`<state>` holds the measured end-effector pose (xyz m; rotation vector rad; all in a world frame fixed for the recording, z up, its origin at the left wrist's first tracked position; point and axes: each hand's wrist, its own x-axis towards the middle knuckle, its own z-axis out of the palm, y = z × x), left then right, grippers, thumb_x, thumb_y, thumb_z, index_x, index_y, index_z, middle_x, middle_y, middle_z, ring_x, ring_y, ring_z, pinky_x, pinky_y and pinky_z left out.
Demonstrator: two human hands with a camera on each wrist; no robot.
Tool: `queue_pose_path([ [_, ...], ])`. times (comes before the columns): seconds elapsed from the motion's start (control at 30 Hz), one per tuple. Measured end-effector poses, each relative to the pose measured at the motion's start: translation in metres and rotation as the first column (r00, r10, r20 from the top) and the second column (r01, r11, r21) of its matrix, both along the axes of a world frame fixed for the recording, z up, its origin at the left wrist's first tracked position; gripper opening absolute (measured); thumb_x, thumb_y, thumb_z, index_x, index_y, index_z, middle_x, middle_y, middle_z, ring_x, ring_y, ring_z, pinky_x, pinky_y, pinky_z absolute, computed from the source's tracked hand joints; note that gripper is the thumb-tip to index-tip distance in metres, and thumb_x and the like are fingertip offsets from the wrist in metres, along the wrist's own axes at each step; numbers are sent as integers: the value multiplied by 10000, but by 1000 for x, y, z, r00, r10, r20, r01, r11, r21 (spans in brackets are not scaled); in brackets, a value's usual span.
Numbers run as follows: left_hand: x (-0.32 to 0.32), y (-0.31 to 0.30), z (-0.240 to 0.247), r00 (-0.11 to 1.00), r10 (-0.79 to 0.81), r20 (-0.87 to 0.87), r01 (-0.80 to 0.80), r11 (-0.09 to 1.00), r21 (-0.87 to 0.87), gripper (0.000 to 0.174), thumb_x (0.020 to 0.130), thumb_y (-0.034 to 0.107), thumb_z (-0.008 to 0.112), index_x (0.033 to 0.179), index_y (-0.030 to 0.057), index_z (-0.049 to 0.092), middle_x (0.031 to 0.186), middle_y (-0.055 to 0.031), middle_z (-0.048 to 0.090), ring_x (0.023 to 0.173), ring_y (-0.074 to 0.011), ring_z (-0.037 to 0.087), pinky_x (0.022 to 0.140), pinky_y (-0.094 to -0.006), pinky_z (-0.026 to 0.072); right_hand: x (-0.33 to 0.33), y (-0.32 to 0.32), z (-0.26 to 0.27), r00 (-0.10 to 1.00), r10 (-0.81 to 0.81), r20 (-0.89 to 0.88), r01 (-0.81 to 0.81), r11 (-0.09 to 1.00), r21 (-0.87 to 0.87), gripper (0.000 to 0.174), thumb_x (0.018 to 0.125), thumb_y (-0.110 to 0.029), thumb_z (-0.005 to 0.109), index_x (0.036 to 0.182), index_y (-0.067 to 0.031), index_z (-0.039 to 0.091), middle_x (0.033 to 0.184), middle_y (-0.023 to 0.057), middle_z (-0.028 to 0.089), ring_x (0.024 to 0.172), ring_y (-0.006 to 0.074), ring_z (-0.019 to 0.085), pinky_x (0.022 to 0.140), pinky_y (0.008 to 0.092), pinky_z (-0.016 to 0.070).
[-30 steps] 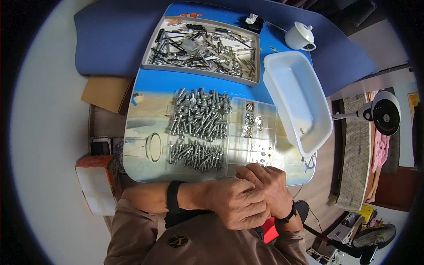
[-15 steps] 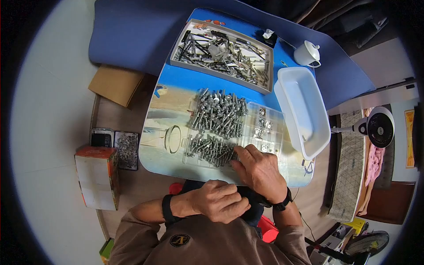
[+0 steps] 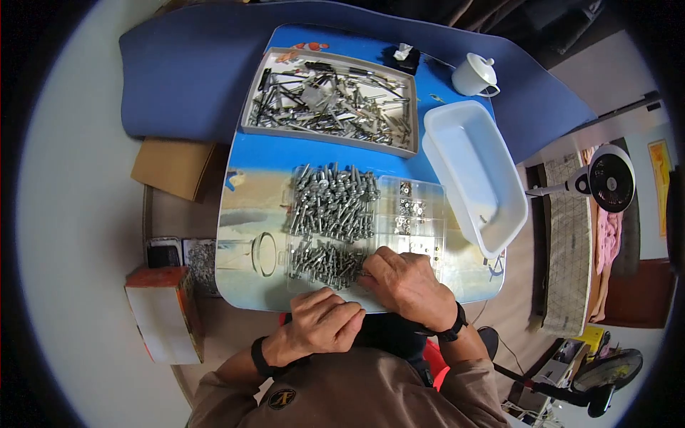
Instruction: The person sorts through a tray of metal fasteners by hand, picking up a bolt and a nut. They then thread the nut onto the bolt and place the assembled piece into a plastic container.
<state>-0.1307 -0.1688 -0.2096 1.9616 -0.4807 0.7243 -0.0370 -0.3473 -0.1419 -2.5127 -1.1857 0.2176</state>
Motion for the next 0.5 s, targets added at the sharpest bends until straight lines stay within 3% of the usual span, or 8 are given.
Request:
queue_pose_path([
  [0.1, 1, 3, 3, 1000, -7, -27, 7, 1000, -13, 137, 792, 20, 728, 914, 21, 667, 658, -59, 596, 540, -204, 562, 482, -315, 454, 4, -4, -2, 989, 145, -4, -145, 989, 12, 204, 839, -121, 745, 968, -44, 607, 916, 103, 627, 683, 288, 662, 573, 411, 520],
  [0.2, 2, 5, 6, 998, 2, -59, -2, 1000, -8, 195, 810, 11, 728, 993, -11, 665, 766, -112, 651, 571, -216, 595, 507, -331, 483, 4, -6, 4, 982, 187, 5, -187, 980, 70, 210, 830, -120, 742, 982, -47, 618, 939, 101, 641, 685, 277, 665, 582, 405, 523],
  [0.27, 2, 1, 17, 969, 82, -233, -99, 993, -63, 238, 826, 48, 749, 1031, -27, 657, 800, -118, 659, 579, -224, 603, 534, -340, 501, 6, -8, 10, 981, 192, 4, -192, 975, 109, 201, 846, -130, 747, 990, -47, 633, 961, 95, 663, 672, 262, 666, 589, 401, 523],
  [0.37, 7, -3, 34, 930, 84, -358, -116, 991, -67, 240, 835, 54, 769, 1034, -27, 663, 828, -118, 664, 599, -230, 620, 541, -338, 504, 6, -11, 16, 982, 186, -12, -183, 974, 130, 179, 866, -142, 753, 976, -51, 645, 932, 87, 679, 675, 265, 675, 591, 390, 528],
  [0.5, 1, -10, 27, 919, -13, -394, -6, 999, -48, 230, 830, 32, 780, 1029, -15, 674, 819, -119, 668, 616, -242, 637, 550, -341, 507, 5, -21, 8, 981, 171, -91, -139, 949, 284, 178, 888, -173, 757, 978, -54, 661, 887, 83, 685, 687, 275, 686, 582, 385, 531],
])
